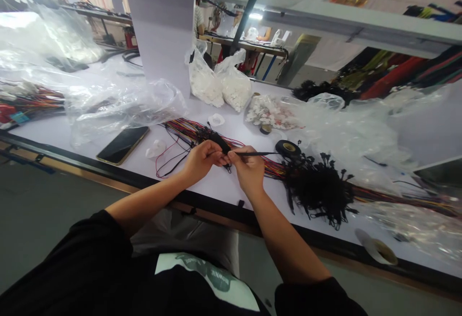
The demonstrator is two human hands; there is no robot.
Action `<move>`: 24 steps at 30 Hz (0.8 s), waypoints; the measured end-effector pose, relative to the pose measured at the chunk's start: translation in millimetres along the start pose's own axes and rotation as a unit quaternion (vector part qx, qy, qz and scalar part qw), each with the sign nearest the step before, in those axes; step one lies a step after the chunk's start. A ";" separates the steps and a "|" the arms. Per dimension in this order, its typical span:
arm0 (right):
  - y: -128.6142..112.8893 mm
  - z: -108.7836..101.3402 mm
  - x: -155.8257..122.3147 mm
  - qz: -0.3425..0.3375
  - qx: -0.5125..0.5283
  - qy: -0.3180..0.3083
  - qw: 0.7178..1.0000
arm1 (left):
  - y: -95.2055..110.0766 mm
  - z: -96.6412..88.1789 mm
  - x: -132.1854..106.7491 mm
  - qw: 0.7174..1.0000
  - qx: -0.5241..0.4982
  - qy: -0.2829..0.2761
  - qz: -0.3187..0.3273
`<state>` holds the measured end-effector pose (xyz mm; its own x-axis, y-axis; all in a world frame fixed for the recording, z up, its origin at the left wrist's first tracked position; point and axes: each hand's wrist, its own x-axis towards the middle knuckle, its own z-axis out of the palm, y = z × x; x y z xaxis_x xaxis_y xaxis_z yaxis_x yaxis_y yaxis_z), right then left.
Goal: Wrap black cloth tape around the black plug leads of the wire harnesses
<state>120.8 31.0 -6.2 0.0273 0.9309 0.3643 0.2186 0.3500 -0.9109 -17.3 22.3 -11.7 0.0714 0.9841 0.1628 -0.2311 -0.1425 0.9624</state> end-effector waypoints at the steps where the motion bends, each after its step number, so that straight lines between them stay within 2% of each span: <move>1: -1.9 -0.8 -0.6 -0.016 -0.018 0.005 1.000 | -1.0 0.8 0.9 0.999 -0.046 0.002 -0.017; 4: -5.4 -2.2 -2.3 -0.073 -0.072 0.017 0.995 | -1.4 0.3 4.3 0.987 -0.145 0.013 -0.072; 6: -6.0 -2.6 -2.9 -0.103 -0.091 0.018 0.990 | 0.3 -2.6 7.2 0.974 -0.186 0.001 -0.127; 10: -5.2 -2.6 -2.2 -0.114 -0.071 0.001 0.991 | 3.9 -9.9 14.0 0.936 -0.214 -0.065 -0.271; 12: -4.1 -2.0 -1.2 -0.098 -0.023 -0.015 0.995 | 3.6 -11.5 16.5 0.924 -0.221 -0.089 -0.298; 15: -2.2 -1.0 0.5 -0.046 0.059 -0.039 0.996 | 1.3 -11.3 17.5 0.933 -0.226 -0.104 -0.262; 18: -2.4 -2.0 2.6 -0.003 0.091 -0.059 0.994 | 2.0 -12.7 16.5 0.966 -0.176 -0.092 -0.166; 21: -6.6 -6.0 6.1 -0.021 0.091 -0.110 0.990 | 10.4 -18.8 15.5 0.993 -0.041 -0.103 -0.037; 24: -12.2 -10.7 10.4 -0.055 0.047 -0.161 0.984 | 21.2 -25.5 15.2 0.984 0.108 -0.129 0.060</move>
<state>128.8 35.4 10.8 -0.3046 0.8670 0.3944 0.1125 0.4439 -0.8890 -45.8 36.9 5.7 0.3063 0.9032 0.3007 -0.0440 -0.3021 0.9523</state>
